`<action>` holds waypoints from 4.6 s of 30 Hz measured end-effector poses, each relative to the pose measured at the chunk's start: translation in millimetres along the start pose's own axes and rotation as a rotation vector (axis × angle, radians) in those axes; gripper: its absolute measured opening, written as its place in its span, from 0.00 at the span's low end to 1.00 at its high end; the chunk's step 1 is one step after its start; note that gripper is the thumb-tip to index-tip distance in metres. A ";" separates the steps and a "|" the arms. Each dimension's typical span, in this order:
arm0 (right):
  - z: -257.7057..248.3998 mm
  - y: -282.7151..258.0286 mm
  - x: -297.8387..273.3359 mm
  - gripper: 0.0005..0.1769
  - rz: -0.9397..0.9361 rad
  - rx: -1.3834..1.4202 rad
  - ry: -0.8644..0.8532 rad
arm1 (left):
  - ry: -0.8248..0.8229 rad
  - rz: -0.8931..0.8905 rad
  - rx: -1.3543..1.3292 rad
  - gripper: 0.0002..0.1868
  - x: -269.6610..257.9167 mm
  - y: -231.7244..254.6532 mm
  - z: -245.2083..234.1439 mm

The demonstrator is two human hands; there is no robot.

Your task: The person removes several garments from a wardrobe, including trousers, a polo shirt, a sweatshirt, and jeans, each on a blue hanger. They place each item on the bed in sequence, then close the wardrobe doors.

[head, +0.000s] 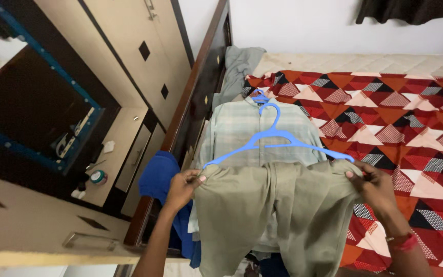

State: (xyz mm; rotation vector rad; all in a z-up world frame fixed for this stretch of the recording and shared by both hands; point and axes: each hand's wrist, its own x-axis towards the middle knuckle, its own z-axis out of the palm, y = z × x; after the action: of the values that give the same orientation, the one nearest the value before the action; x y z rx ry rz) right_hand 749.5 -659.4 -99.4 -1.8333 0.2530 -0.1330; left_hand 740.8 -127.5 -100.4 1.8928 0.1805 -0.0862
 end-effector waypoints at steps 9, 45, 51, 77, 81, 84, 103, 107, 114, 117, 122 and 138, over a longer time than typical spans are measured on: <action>23.9 -34.1 69.0 0.19 -0.140 0.048 0.120 | 0.363 0.264 0.237 0.16 65.4 51.5 24.4; 120.4 57.1 407.8 0.22 0.001 -0.325 0.084 | 0.410 -0.138 0.557 0.13 435.1 21.3 64.9; 163.8 128.7 430.3 0.44 0.032 -0.345 -0.133 | 0.344 0.355 0.472 0.43 451.7 -60.6 105.6; 240.0 59.6 349.6 0.18 0.159 0.002 -0.139 | 0.429 -0.022 -0.219 0.17 424.6 -85.2 184.2; 238.6 23.2 318.0 0.16 0.129 0.142 -0.044 | 0.437 -0.097 -0.605 0.16 387.8 -52.6 182.4; 233.6 -5.1 292.6 0.13 0.111 0.186 0.047 | 0.418 -0.128 -0.742 0.16 350.4 -16.0 165.2; 202.5 -97.6 158.9 0.20 0.092 0.700 0.090 | 0.334 0.054 -0.771 0.16 173.2 121.4 119.6; 195.6 -102.4 143.3 0.22 0.102 0.703 0.035 | 0.360 0.077 -0.805 0.15 154.5 125.2 117.6; 174.0 -101.9 129.1 0.22 0.020 0.719 -0.060 | 0.452 0.128 -0.846 0.13 124.8 128.9 126.3; 164.7 -98.3 121.2 0.21 0.008 0.699 -0.085 | 0.512 0.108 -0.849 0.13 108.5 133.6 132.7; 142.4 -90.4 103.2 0.19 0.004 0.692 -0.118 | 0.550 0.104 -0.855 0.11 68.8 144.1 154.0; 98.6 -51.1 12.9 0.16 0.211 0.753 -0.336 | 0.807 0.083 -0.795 0.12 -95.9 130.3 206.4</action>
State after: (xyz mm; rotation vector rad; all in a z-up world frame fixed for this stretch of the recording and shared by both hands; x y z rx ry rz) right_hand 789.2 -557.1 -77.9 -1.0489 0.1298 0.2064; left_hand 674.3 -371.5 -31.1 1.0461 0.5840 0.7174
